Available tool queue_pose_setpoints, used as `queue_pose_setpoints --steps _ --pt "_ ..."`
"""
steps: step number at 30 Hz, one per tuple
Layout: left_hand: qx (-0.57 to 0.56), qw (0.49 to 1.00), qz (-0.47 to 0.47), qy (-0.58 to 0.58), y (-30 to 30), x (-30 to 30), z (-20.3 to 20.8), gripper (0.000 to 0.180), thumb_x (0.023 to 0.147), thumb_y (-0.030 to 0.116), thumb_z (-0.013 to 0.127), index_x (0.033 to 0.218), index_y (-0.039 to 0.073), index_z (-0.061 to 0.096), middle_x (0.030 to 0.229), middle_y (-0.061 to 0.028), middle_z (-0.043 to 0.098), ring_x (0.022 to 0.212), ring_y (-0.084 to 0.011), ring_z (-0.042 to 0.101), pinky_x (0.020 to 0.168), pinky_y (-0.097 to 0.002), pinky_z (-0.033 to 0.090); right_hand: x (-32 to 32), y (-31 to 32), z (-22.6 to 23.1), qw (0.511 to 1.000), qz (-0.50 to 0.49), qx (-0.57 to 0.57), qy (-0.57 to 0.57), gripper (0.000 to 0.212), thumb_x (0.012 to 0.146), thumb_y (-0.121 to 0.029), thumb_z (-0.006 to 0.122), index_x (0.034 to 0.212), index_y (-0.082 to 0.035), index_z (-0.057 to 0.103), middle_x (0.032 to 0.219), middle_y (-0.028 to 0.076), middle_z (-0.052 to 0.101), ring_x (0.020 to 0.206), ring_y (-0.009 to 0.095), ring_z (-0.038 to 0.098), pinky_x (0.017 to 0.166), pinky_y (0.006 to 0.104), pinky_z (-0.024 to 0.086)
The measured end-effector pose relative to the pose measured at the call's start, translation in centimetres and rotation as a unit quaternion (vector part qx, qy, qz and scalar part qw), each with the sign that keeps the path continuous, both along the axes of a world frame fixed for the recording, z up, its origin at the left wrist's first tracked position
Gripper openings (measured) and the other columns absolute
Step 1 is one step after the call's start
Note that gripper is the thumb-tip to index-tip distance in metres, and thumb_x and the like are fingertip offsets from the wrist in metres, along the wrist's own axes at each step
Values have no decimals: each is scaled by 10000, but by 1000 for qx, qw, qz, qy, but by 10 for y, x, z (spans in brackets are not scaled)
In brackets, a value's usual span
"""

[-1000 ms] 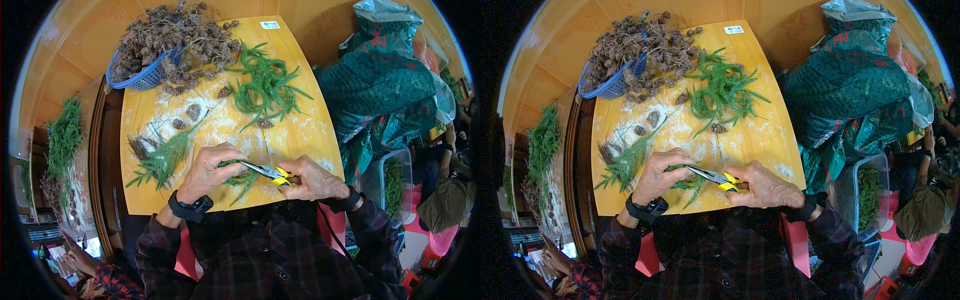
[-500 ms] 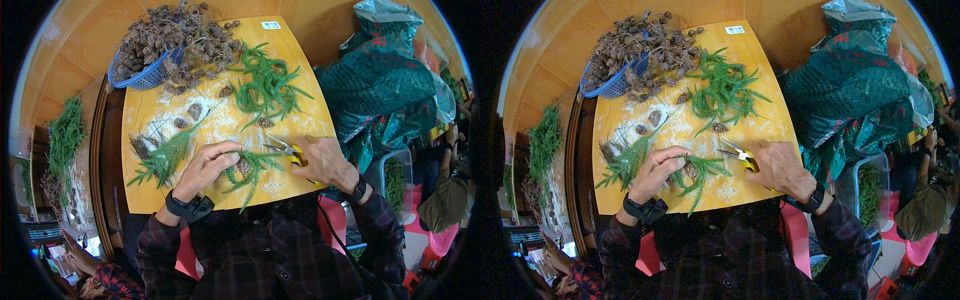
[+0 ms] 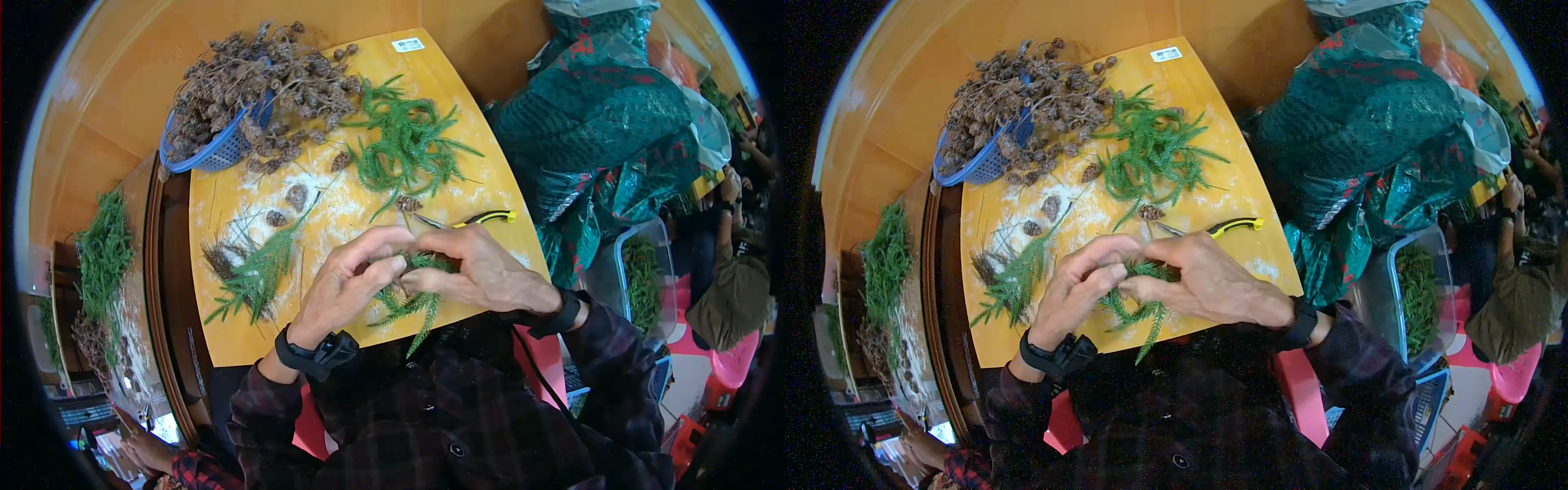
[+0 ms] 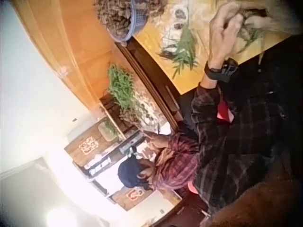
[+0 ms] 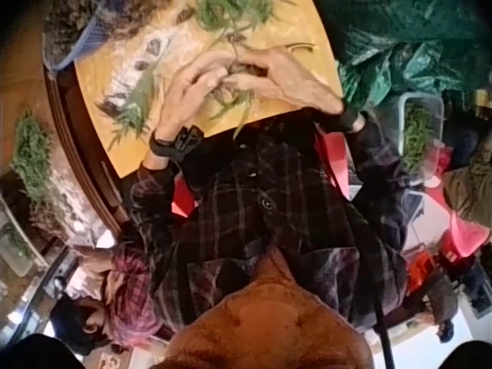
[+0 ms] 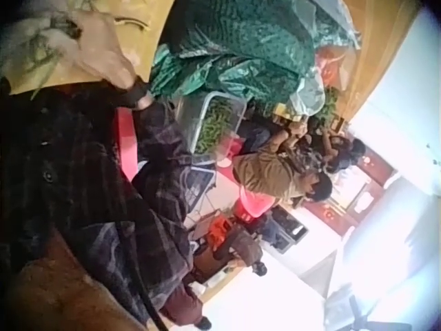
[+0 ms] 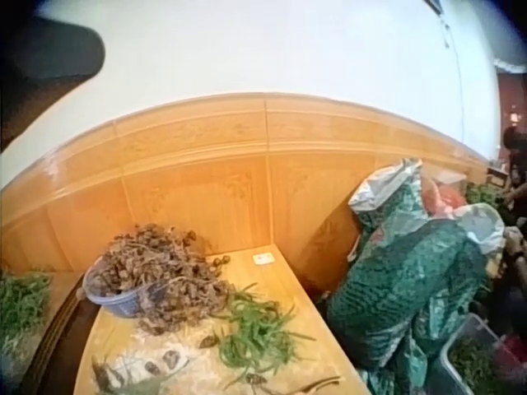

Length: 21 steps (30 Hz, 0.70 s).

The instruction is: The person assembles a decorative branch by attaching pinecones to a green sprig using wire and pliers. They pick up and set down various pinecones and branches on the table while securing the pieces together.

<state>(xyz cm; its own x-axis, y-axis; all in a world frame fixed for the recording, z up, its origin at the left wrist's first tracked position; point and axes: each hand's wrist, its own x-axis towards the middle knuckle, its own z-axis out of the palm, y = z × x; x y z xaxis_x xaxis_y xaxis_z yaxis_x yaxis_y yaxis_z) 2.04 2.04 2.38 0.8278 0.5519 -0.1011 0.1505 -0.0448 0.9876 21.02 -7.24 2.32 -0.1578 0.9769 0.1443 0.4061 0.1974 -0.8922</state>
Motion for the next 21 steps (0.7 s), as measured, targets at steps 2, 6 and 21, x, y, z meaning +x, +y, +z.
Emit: queue_pose_setpoints --steps 2,6,21 --pt "-2 999 4 39 2 -2 3 363 892 147 570 1239 54 520 986 -26 592 886 -95 518 777 -256 426 1 0 -3 998 -19 -28 -51 251 856 -195 667 1009 -3 618 778 116 648 716 193 624 671 319 474" --pt "-81 996 -8 -41 0 4 0 542 837 160 633 1326 44 430 1115 -62 560 986 -124 522 841 -276 433 6 -7 -7 992 -53 -58 103 212 881 -139 629 1047 -8 632 821 93 676 770 102 622 701 305 500" --pt "-8 999 39 2 -29 36 0 475 840 90 477 1301 -18 433 972 -76 604 954 -171 565 900 -311 419 52 -40 -26 947 -290 118 65 131 853 -133 620 803 -27 678 698 67 653 644 88 595 621 277 481"
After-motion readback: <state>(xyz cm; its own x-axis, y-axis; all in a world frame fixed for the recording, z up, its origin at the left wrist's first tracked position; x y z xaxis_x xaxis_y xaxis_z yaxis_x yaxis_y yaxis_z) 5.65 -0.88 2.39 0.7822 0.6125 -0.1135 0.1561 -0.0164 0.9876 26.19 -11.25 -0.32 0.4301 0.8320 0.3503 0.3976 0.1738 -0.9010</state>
